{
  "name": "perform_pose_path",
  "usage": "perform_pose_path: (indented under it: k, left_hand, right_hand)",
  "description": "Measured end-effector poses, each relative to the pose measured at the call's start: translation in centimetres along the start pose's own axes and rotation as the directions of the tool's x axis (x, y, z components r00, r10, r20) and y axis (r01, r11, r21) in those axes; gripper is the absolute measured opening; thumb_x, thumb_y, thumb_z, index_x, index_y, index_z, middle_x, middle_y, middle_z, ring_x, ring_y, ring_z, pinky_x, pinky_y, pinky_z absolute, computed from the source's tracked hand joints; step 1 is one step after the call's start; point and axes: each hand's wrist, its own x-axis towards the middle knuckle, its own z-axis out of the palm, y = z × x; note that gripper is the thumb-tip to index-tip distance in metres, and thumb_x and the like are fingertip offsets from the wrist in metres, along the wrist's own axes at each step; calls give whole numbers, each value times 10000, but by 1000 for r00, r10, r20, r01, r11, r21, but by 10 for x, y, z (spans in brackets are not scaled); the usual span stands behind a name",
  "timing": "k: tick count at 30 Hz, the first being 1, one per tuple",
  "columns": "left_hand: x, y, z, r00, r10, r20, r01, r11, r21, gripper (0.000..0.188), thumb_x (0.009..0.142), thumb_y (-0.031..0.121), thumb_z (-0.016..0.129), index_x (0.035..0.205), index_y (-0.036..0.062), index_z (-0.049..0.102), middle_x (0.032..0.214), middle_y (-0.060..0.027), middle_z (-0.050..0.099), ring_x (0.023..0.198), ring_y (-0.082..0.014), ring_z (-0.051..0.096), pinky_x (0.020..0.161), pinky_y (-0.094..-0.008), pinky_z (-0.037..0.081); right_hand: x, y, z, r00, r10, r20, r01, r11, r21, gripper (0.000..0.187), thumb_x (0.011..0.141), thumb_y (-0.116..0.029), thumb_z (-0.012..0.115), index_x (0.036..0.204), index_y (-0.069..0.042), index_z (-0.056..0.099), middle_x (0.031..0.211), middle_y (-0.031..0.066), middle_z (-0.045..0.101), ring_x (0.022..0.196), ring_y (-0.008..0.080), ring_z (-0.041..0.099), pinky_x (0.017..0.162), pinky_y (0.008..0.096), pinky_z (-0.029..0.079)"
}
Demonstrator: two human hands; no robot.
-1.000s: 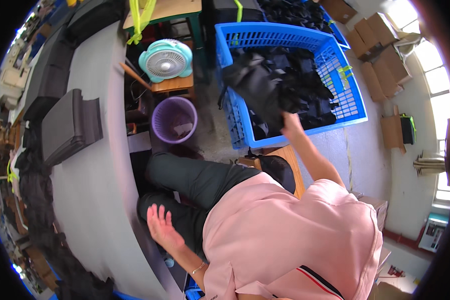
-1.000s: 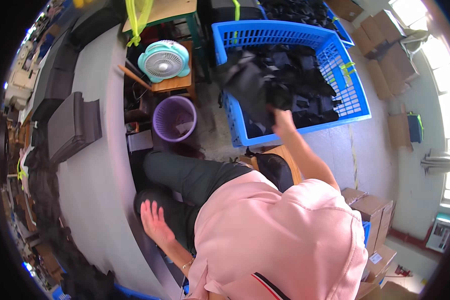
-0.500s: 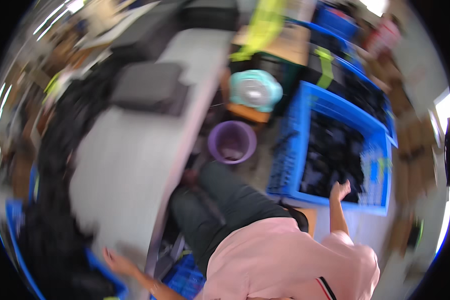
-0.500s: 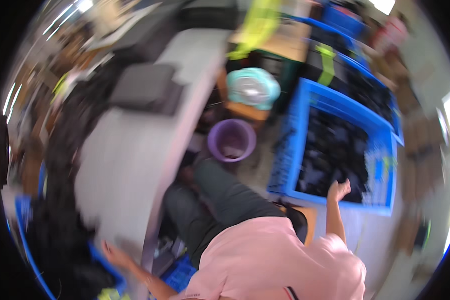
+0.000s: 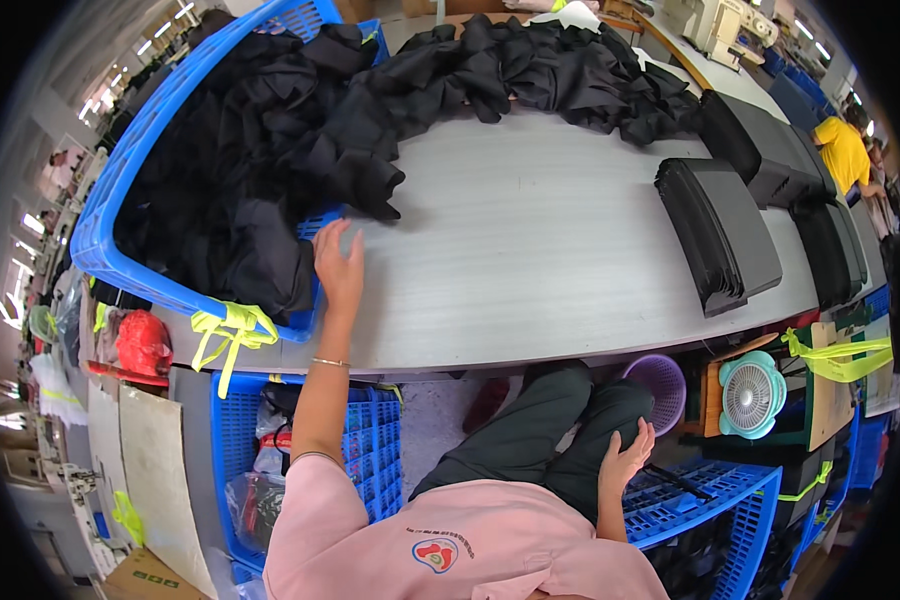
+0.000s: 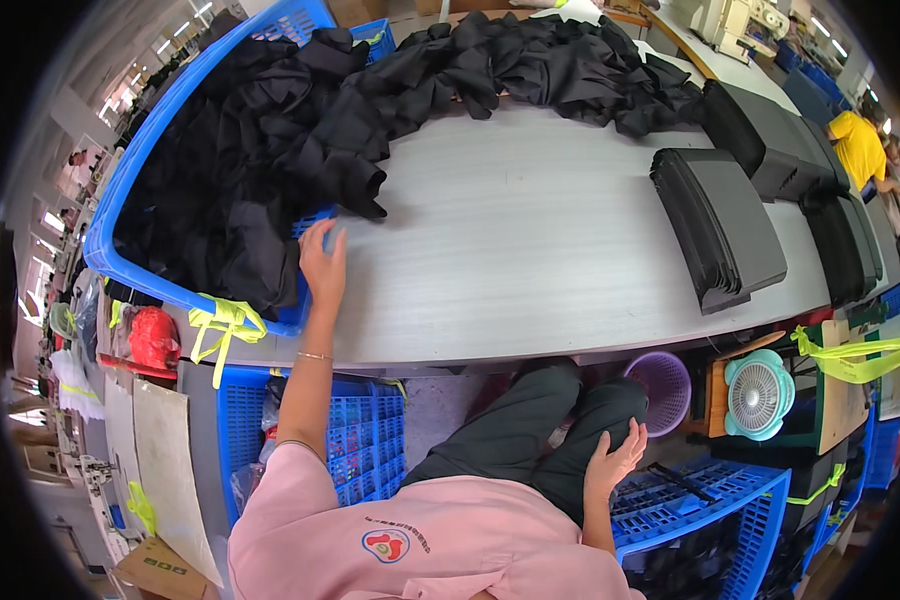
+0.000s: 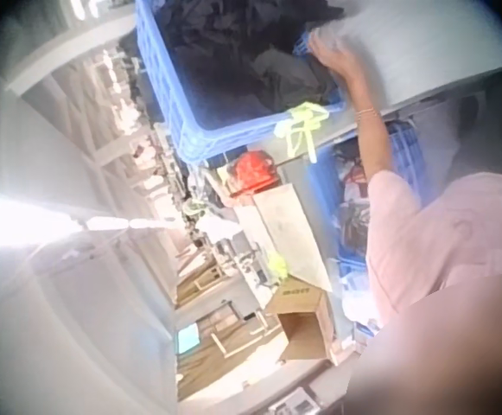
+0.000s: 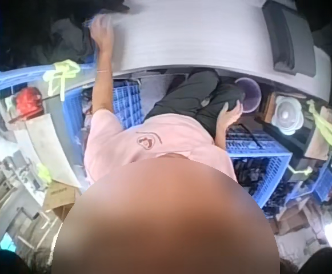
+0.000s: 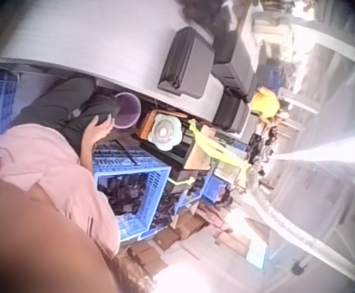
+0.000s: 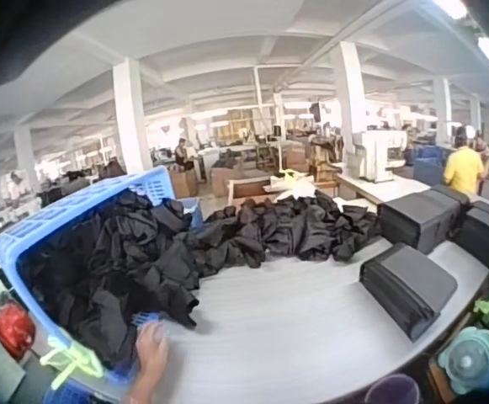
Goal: The person is sorting and folding black fabric items at a manufacturing facility workspace.
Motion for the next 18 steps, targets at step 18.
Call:
perform_pose_path:
  k: [18]
  left_hand:
    - [-69,194,40,967,163,197,-74,917,-393,318,822,-37,668,1083,128,742,909,-83,599,791,-217,610,702,-330,498]
  right_hand:
    - [28,-124,-16,690,-722,-46,682,629,373,347,839,15,626,1183,-26,615,1212,175,641,1103,337,630,978,438,502]
